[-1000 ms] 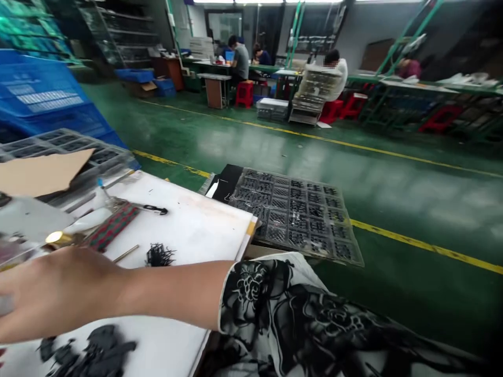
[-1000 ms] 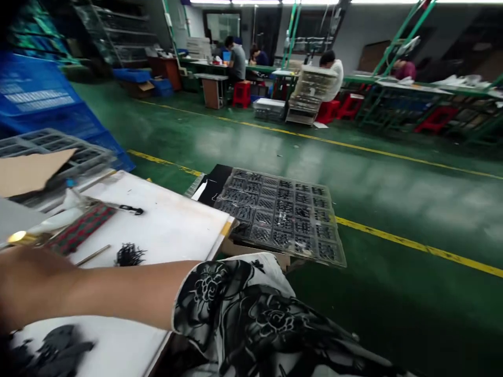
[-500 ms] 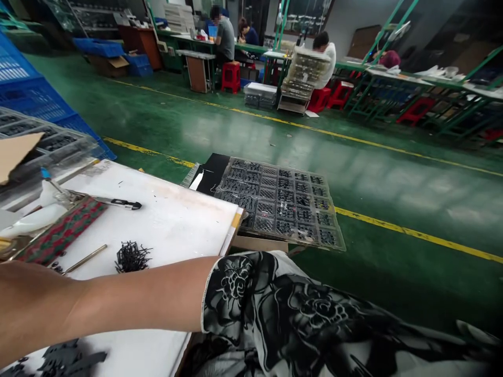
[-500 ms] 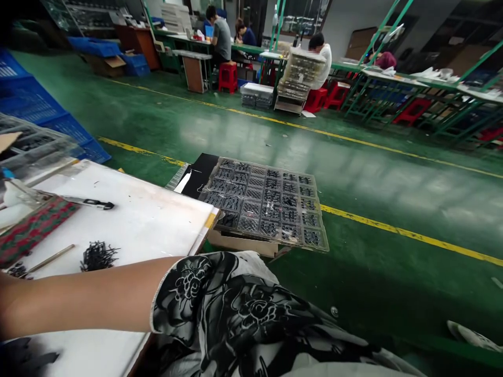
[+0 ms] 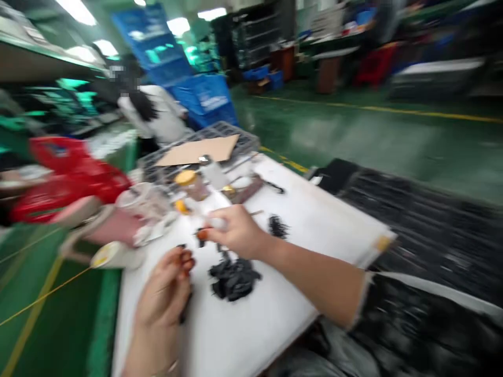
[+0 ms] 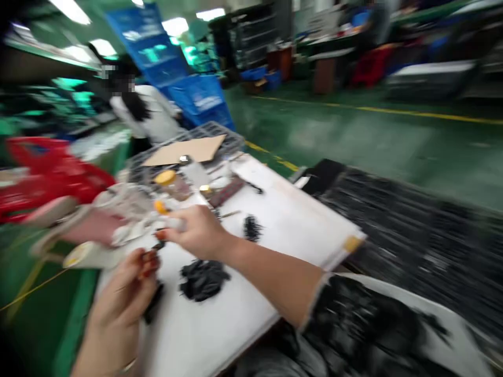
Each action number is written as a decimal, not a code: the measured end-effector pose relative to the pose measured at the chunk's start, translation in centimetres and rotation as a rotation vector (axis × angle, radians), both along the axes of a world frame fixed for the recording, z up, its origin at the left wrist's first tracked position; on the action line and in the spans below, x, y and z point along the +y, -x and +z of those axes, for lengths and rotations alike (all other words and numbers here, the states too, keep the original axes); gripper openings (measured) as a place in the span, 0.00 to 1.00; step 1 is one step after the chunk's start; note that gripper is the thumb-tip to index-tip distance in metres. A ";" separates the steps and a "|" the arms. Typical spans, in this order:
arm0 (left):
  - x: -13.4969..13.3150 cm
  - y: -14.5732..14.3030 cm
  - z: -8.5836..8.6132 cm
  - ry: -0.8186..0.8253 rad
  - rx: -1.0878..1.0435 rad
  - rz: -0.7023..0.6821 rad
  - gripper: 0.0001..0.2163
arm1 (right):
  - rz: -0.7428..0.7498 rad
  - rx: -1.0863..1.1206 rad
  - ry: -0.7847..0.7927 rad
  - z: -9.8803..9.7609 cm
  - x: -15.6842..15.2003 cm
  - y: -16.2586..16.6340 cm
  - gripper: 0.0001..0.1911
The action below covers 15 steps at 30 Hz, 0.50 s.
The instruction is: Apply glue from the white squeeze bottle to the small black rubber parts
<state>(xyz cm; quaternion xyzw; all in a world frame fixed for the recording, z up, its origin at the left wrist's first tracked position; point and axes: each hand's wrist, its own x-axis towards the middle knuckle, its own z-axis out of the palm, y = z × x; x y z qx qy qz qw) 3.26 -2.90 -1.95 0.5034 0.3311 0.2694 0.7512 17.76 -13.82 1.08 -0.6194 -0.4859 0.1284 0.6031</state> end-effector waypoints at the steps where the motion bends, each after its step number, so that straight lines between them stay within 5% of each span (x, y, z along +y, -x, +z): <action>1: 0.4 1.0 0.6 0.074 -0.062 0.016 0.15 | 0.043 0.024 -0.030 0.0 -0.1 0.2 0.09; 6: 0.3 1.3 1.4 0.229 -0.209 -0.105 0.14 | 0.192 0.092 0.016 0.3 -0.4 1.4 0.11; 15: 0.1 1.4 0.9 0.202 -0.228 -0.168 0.11 | 0.227 -0.085 0.032 0.2 -0.4 2.1 0.10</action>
